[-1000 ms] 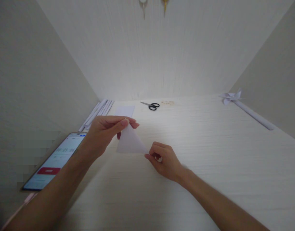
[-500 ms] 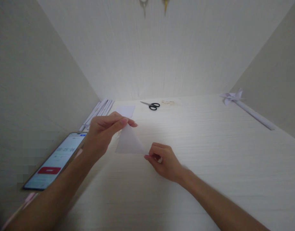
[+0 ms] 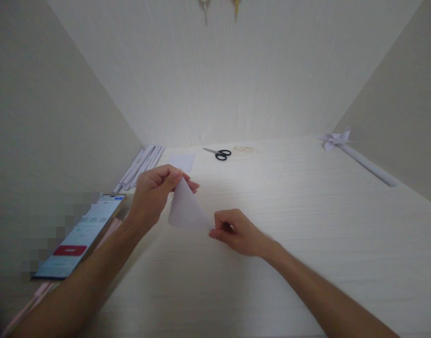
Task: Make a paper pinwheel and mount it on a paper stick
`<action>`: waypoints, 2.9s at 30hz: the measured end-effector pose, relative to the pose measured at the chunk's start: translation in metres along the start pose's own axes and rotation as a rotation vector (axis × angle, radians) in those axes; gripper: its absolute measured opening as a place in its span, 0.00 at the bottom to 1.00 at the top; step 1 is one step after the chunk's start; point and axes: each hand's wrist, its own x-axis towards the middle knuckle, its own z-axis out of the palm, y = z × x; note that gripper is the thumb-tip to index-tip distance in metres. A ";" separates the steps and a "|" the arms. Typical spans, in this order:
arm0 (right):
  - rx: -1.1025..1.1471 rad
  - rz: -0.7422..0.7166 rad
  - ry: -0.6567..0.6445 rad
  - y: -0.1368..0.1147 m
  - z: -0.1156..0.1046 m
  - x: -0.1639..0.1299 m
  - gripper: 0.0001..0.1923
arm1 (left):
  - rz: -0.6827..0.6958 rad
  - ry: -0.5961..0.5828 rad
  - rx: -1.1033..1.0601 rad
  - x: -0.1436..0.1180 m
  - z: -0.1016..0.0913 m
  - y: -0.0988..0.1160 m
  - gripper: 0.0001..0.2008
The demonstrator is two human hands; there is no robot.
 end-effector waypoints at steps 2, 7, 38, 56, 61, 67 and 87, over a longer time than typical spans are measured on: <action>0.055 0.003 -0.024 0.000 -0.001 0.000 0.16 | -0.021 0.015 -0.017 0.000 0.001 0.000 0.13; 0.198 0.022 -0.098 0.000 -0.005 0.000 0.17 | -0.067 0.025 -0.063 0.002 0.001 -0.002 0.13; 0.692 0.156 -0.165 0.005 0.005 0.005 0.18 | 0.260 0.240 0.572 0.005 0.003 -0.026 0.10; 0.033 0.182 0.335 -0.011 0.025 0.008 0.18 | 0.292 0.204 0.647 -0.011 0.026 -0.038 0.10; -0.112 0.144 0.399 -0.012 0.025 0.007 0.18 | 0.290 0.240 0.589 -0.012 0.028 -0.041 0.10; -0.199 0.110 0.355 -0.014 0.025 0.006 0.15 | 0.288 0.205 0.569 -0.016 0.032 -0.042 0.10; 0.197 0.156 0.442 0.000 0.013 0.011 0.14 | -0.161 0.204 -0.269 -0.003 0.028 -0.041 0.16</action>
